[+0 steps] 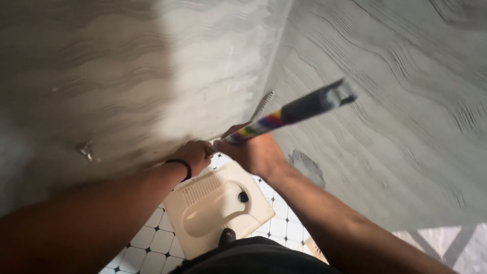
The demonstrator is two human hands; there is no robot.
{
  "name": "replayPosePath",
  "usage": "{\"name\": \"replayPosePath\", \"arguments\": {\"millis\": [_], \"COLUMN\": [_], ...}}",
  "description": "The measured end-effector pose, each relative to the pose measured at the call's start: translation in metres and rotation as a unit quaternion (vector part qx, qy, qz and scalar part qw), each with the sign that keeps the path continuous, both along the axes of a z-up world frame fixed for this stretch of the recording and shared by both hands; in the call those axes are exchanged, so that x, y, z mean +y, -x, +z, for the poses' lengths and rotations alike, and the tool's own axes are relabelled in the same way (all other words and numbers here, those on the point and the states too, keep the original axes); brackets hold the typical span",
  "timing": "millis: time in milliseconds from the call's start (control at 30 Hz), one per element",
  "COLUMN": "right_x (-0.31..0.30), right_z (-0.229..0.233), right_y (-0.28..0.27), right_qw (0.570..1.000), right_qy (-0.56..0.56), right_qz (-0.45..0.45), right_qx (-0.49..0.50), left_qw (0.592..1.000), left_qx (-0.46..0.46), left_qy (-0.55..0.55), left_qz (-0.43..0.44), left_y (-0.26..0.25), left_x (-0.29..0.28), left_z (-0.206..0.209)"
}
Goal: Assembling a broom and a floor wiper by attaching handles to the heads in a bathroom.
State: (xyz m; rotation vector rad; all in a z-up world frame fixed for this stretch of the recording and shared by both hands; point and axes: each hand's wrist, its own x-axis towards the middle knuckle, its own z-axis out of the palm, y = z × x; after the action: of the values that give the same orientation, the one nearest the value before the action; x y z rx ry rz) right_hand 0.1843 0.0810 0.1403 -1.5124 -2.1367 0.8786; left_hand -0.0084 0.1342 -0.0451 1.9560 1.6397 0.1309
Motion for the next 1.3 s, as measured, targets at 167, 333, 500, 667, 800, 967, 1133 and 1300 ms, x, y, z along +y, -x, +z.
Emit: {"name": "replayPosePath", "arguments": {"millis": [167,333,500,667,800,967,1133,1300], "right_x": [0.004,0.023,0.037,0.052,0.06,0.083,0.097,0.084], "right_z": [-0.006,0.003,0.024,0.015,0.011,0.02,0.031,0.009], "right_y": [-0.004,-0.009,-0.014,-0.013,0.0,0.02,0.05,0.076], "right_qw": [0.999,1.0,0.997,0.995,0.978,0.948,0.92,0.917], "right_qy": [0.04,0.006,-0.011,-0.013,-0.012,-0.128,-0.146,-0.07], "right_qz": [0.004,-0.007,-0.077,-0.093,-0.159,-0.237,-0.319,-0.366], "right_qx": [-0.026,-0.007,-0.003,0.04,0.138,0.169,0.173,0.145], "left_qw": [0.998,0.996,0.994,0.992,0.97,0.947,0.942,0.983], "left_qx": [-0.028,-0.069,-0.107,-0.115,-0.186,-0.224,-0.219,-0.165], "left_qy": [-0.035,-0.03,-0.028,-0.046,-0.045,-0.214,-0.246,-0.071], "left_qz": [-0.051,-0.037,-0.026,0.023,0.152,0.088,0.059,-0.045], "left_y": [0.0,-0.012,-0.029,-0.04,-0.051,-0.04,-0.02,0.017], "left_x": [0.001,0.007,0.014,0.017,0.001,0.021,0.051,0.072], "left_z": [-0.019,0.007,0.013,0.002,0.039,0.067,0.072,0.055]}}
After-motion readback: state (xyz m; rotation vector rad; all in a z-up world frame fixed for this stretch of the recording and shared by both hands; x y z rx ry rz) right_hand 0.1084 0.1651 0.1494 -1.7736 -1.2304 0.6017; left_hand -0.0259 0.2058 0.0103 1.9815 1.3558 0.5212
